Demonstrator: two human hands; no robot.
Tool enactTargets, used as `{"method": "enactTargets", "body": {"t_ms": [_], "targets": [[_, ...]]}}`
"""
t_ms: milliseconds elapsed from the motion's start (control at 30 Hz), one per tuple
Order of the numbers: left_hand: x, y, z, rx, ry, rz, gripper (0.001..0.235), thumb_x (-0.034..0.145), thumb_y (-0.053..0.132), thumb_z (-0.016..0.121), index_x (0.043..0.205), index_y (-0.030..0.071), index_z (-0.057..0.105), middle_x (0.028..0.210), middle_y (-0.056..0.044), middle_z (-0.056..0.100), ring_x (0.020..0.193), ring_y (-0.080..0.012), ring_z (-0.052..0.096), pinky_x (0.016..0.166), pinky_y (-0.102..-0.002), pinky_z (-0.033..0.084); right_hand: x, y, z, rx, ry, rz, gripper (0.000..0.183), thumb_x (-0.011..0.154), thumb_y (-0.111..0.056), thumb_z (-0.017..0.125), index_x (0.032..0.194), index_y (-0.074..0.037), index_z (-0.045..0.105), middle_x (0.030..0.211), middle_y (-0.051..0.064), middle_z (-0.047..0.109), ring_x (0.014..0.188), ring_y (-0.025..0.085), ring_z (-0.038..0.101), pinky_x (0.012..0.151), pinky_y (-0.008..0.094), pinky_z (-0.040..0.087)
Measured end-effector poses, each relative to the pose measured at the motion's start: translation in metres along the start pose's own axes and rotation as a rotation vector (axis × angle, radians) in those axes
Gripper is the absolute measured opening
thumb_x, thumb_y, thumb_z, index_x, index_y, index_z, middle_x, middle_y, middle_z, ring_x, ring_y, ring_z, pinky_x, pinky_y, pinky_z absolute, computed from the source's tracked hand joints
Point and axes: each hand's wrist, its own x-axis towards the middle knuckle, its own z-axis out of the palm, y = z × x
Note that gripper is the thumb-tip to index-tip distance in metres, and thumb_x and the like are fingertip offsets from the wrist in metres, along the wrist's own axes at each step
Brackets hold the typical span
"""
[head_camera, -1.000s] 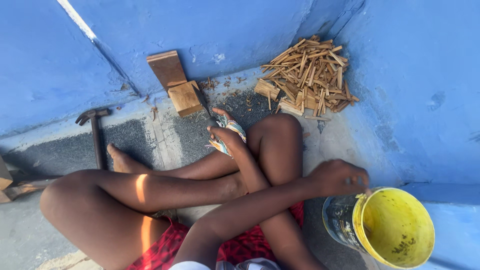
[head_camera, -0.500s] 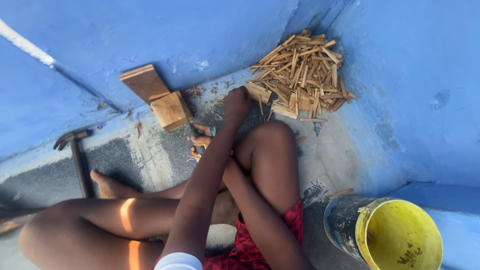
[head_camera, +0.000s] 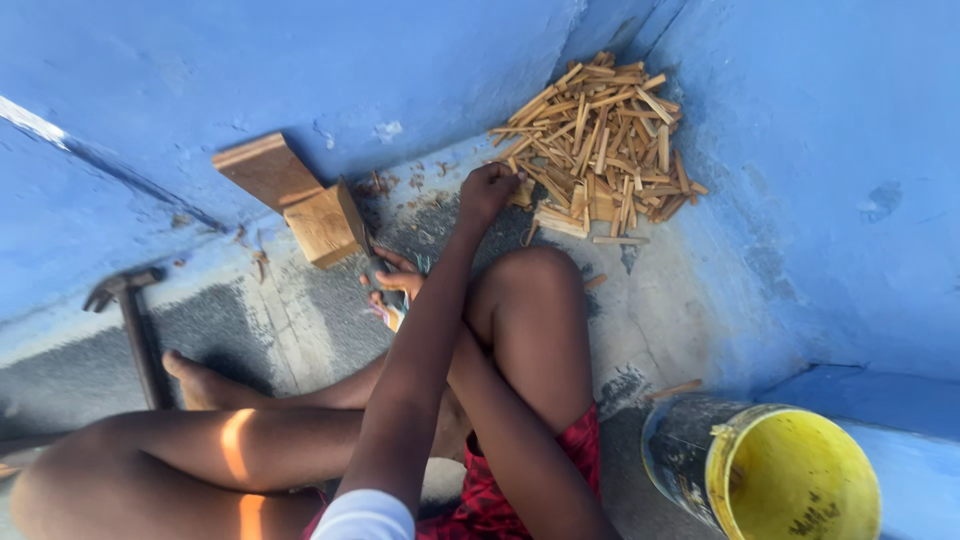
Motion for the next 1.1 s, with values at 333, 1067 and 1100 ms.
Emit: {"method": "enactTargets", "body": {"t_ms": [333,1067,1100], "targets": [[-0.087,0.135,-0.070,-0.537,-0.132,0.018,0.030,0.095,0.025,0.070,0.124,0.016,0.066,0.100,0.000,0.076,0.079,-0.0054,0.067,0.064,-0.023,0.048,-0.022,0.007,0.014,-0.282,0.159,-0.026,0.064,0.095,-0.003,0.066,0.153,-0.014,0.042,0.111,0.013,0.065,0.077,0.016,0.062,0.059,0.028,0.052],[-0.169,-0.049,-0.238,0.272,0.508,0.048,0.025,0.084,0.011,0.072,0.108,0.005,0.068,0.081,-0.022,0.075,0.079,-0.0359,0.076,0.071,-0.043,0.058,-0.024,0.001,0.044,-0.517,0.420,-0.307,0.053,0.094,-0.004,0.058,0.143,-0.025,0.053,0.088,0.007,0.062,0.062,0.013,0.055,0.051,0.029,0.051],[-0.169,-0.045,-0.242,0.256,0.526,0.050,0.025,0.085,0.012,0.072,0.109,0.005,0.067,0.082,-0.021,0.075,0.079,-0.0360,0.076,0.071,-0.043,0.058,-0.018,-0.002,0.039,-0.575,0.430,-0.322,0.053,0.094,-0.005,0.057,0.142,-0.027,0.051,0.087,0.005,0.061,0.059,0.012,0.053,0.048,0.029,0.050]]}}
